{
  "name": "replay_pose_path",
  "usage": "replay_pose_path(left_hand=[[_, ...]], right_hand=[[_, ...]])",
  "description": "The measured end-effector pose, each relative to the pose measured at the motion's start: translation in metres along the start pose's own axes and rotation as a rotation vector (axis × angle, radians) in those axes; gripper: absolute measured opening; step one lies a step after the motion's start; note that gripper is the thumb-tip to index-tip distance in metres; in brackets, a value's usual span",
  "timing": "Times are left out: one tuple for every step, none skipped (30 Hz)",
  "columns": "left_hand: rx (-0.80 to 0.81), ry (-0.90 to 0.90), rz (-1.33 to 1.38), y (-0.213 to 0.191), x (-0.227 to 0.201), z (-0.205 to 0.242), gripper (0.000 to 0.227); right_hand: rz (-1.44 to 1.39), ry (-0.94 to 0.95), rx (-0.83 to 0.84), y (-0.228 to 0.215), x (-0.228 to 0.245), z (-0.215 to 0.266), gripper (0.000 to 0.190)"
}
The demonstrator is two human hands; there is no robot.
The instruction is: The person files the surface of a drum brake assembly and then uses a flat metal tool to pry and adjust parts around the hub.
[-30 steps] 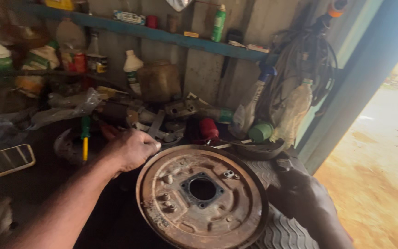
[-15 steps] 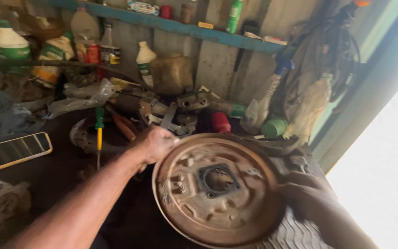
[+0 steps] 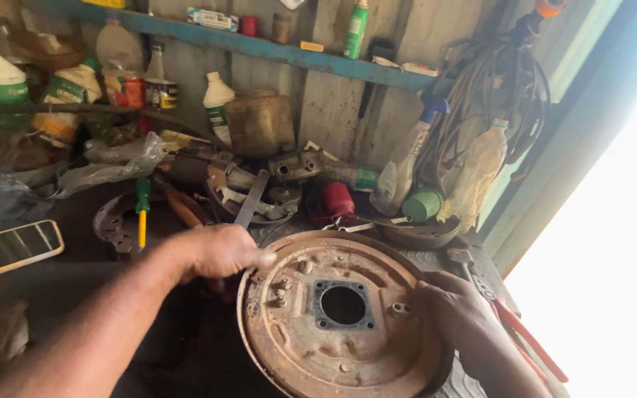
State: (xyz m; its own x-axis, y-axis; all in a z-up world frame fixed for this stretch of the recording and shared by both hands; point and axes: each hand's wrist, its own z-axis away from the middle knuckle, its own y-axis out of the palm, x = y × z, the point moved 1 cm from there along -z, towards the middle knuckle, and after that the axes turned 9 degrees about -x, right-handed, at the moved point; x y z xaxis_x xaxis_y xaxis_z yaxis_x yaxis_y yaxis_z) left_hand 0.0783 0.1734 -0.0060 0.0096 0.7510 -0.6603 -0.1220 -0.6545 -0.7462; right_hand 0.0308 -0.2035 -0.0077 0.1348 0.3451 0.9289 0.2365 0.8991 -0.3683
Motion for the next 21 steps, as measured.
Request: replay_pose_path(left_hand=[[-0.031, 0.089, -0.057, 0.003, 0.002, -0.006, 0.050], [-0.060, 0.184, -0.115, 0.008, 0.001, -0.014, 0.049], [-0.157, 0.150, -0.067, 0.015, 0.000, -0.024, 0.051], [-0.254, 0.108, -0.017, 0.023, 0.000, -0.032, 0.054], [-0.351, 0.066, 0.034, 0.028, 0.000, -0.038, 0.056], [-0.354, 0.066, 0.221, 0.028, 0.003, -0.041, 0.052], [-0.357, 0.064, 0.407, 0.023, 0.004, -0.045, 0.049], [-0.353, 0.068, 0.592, 0.020, -0.001, -0.047, 0.047], [-0.330, 0.047, 0.542, 0.021, -0.003, -0.042, 0.047], [-0.324, 0.040, 0.498, 0.015, -0.006, -0.037, 0.047], [-0.319, 0.033, 0.453, 0.009, -0.009, -0.030, 0.047], [-0.242, 0.038, 0.232, 0.004, -0.010, -0.022, 0.054], [-0.166, 0.043, 0.011, 0.000, -0.008, -0.015, 0.062], [-0.087, 0.043, -0.210, 0.000, -0.006, -0.011, 0.070], [-0.047, 0.071, -0.182, 0.003, -0.005, -0.012, 0.063], [-0.011, 0.095, -0.156, 0.007, -0.002, -0.015, 0.056], [0.025, 0.119, -0.129, 0.011, 0.003, -0.018, 0.049], [-0.043, 0.144, -0.063, 0.017, 0.006, -0.023, 0.050], [-0.113, 0.167, 0.002, 0.024, 0.008, -0.028, 0.051], [-0.183, 0.200, 0.068, 0.025, 0.005, -0.035, 0.052], [-0.260, 0.133, 0.099, 0.025, 0.001, -0.041, 0.050]], right_hand=[[-0.037, 0.014, 0.022, -0.004, -0.005, -0.008, 0.031], [0.174, -0.396, 0.061, -0.015, -0.005, -0.013, 0.031], [0.389, -0.805, 0.100, -0.027, -0.002, -0.015, 0.032], [0.608, -1.212, 0.146, -0.030, 0.001, -0.012, 0.034], [0.603, -0.730, 0.109, -0.034, 0.005, -0.015, 0.034], [0.573, -0.241, 0.079, -0.042, 0.011, -0.014, 0.041], [0.523, 0.246, 0.040, -0.046, 0.014, -0.008, 0.052], [0.469, 0.208, -0.024, -0.042, 0.018, -0.002, 0.050], [0.415, 0.170, -0.091, -0.036, 0.020, 0.002, 0.048], [0.360, 0.111, -0.164, -0.035, 0.026, 0.003, 0.047], [0.335, 0.077, -0.166, -0.031, 0.026, 0.005, 0.043], [0.310, 0.048, -0.167, -0.022, 0.021, 0.004, 0.039], [0.286, 0.019, -0.167, -0.019, 0.013, 0.001, 0.036], [0.305, -0.047, -0.140, -0.020, 0.002, -0.004, 0.036], [0.323, -0.113, -0.113, -0.018, -0.011, -0.013, 0.036], [0.341, -0.181, -0.082, -0.013, -0.025, -0.025, 0.037], [0.405, -0.569, -0.042, -0.015, -0.034, -0.038, 0.034], [0.460, -0.958, -0.003, -0.022, -0.040, -0.049, 0.033], [0.504, -1.348, 0.035, -0.025, -0.045, -0.054, 0.033], [0.608, -1.110, 0.093, -0.029, -0.047, -0.060, 0.035], [0.700, -0.866, 0.146, -0.036, -0.044, -0.058, 0.038]])
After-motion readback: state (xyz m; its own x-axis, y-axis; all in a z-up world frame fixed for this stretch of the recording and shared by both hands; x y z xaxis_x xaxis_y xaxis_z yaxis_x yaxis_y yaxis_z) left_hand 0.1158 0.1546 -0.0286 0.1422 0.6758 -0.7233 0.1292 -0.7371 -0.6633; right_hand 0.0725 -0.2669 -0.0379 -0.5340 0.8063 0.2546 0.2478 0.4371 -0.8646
